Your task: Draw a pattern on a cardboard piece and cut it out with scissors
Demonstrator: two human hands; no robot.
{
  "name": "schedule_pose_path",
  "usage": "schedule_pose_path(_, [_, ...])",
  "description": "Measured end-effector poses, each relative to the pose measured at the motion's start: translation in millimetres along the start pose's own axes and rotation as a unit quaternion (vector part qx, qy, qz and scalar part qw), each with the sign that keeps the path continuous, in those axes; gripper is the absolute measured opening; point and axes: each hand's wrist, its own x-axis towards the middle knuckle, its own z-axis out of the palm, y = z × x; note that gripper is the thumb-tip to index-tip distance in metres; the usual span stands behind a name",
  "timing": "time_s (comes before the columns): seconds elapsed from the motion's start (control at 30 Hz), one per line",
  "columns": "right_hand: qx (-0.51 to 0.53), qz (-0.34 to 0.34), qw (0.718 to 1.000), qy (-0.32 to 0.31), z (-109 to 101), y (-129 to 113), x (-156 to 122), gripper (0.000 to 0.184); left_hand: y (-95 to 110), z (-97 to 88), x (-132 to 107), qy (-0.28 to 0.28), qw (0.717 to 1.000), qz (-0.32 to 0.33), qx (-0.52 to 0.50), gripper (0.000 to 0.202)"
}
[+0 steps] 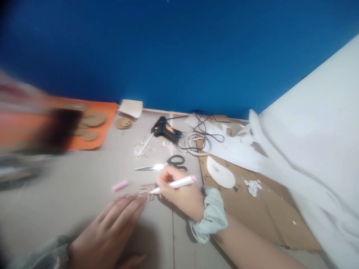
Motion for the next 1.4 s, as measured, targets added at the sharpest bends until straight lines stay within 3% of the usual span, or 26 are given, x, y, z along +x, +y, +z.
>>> schedule_pose_path(0.47, [-0.027, -0.002, 0.999, -0.025, -3.4, -5.1, 1.4, 0.021, 0.7, -1.3, -1.9, -0.015, 0.999, -0.011, -0.028, 0.056])
schedule_pose_path(0.67, [-0.049, -0.02, 0.998, -0.028, -5.1, -3.7, 1.0, 0.021, 1.1, -7.6, 0.1, -0.048, 0.999, -0.012, -0.022, 0.058])
schedule_pose_path(0.97, [-0.065, -0.036, 0.996, -0.053, -7.4, -5.1, 1.0, 0.022, 0.5, -7.3, -0.6, -0.028, 0.999, -0.009, -0.025, 0.059])
schedule_pose_path(1.03, [-0.055, -0.038, 0.996, -0.055, -7.3, -5.5, 0.8, 0.023, 1.2, -8.0, 0.1, -0.055, 0.998, -0.013, -0.022, 0.059])
schedule_pose_path(1.27, [-0.055, -0.044, 0.996, -0.055, -7.3, -3.6, 1.1, 0.023, 3.4, -11.3, 2.9, -0.06, 0.998, -0.011, -0.014, 0.059])
schedule_pose_path(1.4, [-0.03, -0.028, 0.998, -0.056, -7.4, -3.6, 0.7, 0.023, 1.6, -9.2, 2.5, -0.038, 0.999, -0.009, -0.015, 0.059])
